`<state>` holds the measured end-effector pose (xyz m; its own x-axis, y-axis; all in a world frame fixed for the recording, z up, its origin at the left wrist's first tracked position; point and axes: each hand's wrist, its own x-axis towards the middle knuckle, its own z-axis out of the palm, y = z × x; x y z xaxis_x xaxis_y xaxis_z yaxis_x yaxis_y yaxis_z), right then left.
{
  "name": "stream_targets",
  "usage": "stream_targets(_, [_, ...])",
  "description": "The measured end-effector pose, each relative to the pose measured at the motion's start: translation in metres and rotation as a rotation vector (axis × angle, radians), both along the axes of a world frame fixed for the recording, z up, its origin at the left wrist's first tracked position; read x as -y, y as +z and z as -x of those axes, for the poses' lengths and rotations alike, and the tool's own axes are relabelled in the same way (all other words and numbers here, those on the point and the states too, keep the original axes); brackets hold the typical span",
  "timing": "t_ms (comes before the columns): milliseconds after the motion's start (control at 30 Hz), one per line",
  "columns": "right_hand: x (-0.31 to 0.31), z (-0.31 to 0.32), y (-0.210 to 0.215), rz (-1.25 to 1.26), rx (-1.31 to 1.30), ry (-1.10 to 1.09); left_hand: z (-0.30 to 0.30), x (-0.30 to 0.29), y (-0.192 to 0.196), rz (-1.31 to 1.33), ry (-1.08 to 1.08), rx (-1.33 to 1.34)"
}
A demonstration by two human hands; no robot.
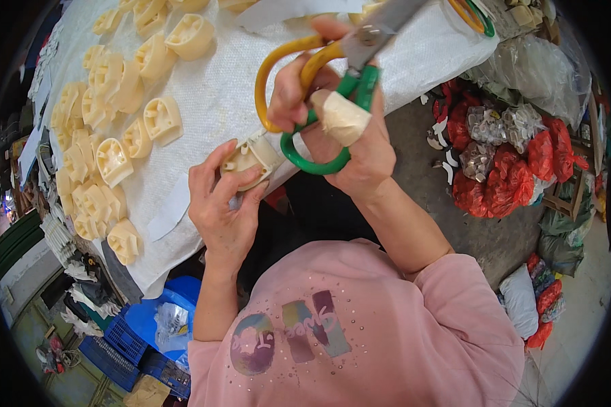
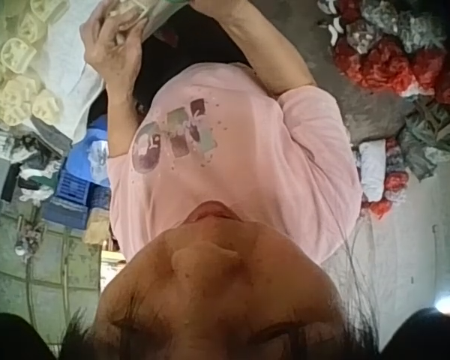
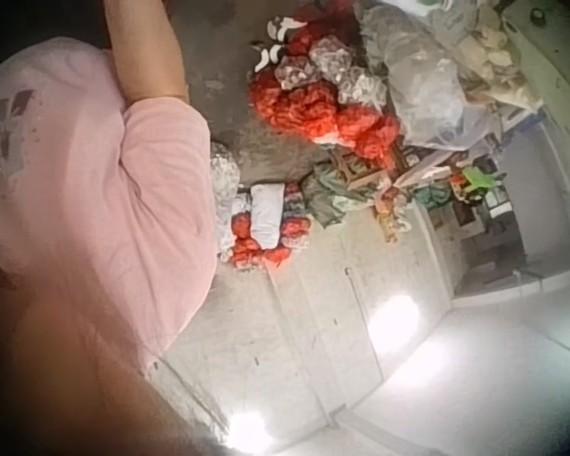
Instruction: The recorder manually assembles cream-colored shoe components by attaching white strips and trimming excess material with scissors.
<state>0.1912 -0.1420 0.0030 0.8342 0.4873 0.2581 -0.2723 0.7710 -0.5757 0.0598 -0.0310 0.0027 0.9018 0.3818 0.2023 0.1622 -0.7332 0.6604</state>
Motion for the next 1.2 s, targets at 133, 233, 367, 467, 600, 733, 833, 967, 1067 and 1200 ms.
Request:
stream_targets(133, [-0.009,0.019,-0.024,0.145,0.011,0.035,0.002,0.0,0.0,-0.024,-0.006,-0.002])
stream_targets(233, [-0.006,0.006,-0.017,0.025,-0.06,0.093,0.001,0.0,-0.004,0.011,0.011,0.0])
stream_targets(367, [-0.009,0.018,-0.025,0.132,0.028,0.069,0.003,0.001,0.0,0.013,-0.005,0.006])
stream_targets(467, [-0.007,0.007,-0.02,0.123,-0.063,0.177,0.003,-0.002,-0.001,0.01,-0.008,-0.001])
stream_targets(600, [-0.008,0.012,-0.02,0.209,0.07,0.088,-0.001,0.0,-0.003,0.017,-0.004,0.015])
stream_targets(733, [-0.011,0.005,-0.022,0.05,-0.134,0.19,0.002,-0.002,-0.002,0.059,0.015,0.015])
stream_targets(833, [0.002,-0.004,-0.017,-0.124,-0.15,0.137,0.008,-0.008,-0.004,0.177,0.001,0.016])
stream_targets(967, [0.018,-0.013,-0.012,-0.158,-0.106,0.182,0.016,-0.016,-0.015,0.645,-0.009,0.232])
stream_targets(1067, [0.021,-0.013,-0.013,-0.142,-0.088,0.188,0.016,-0.016,-0.015,0.727,-0.007,0.255])
stream_targets(1200, [0.018,-0.01,-0.008,-0.093,-0.102,0.159,0.016,-0.017,-0.016,0.758,-0.001,0.263])
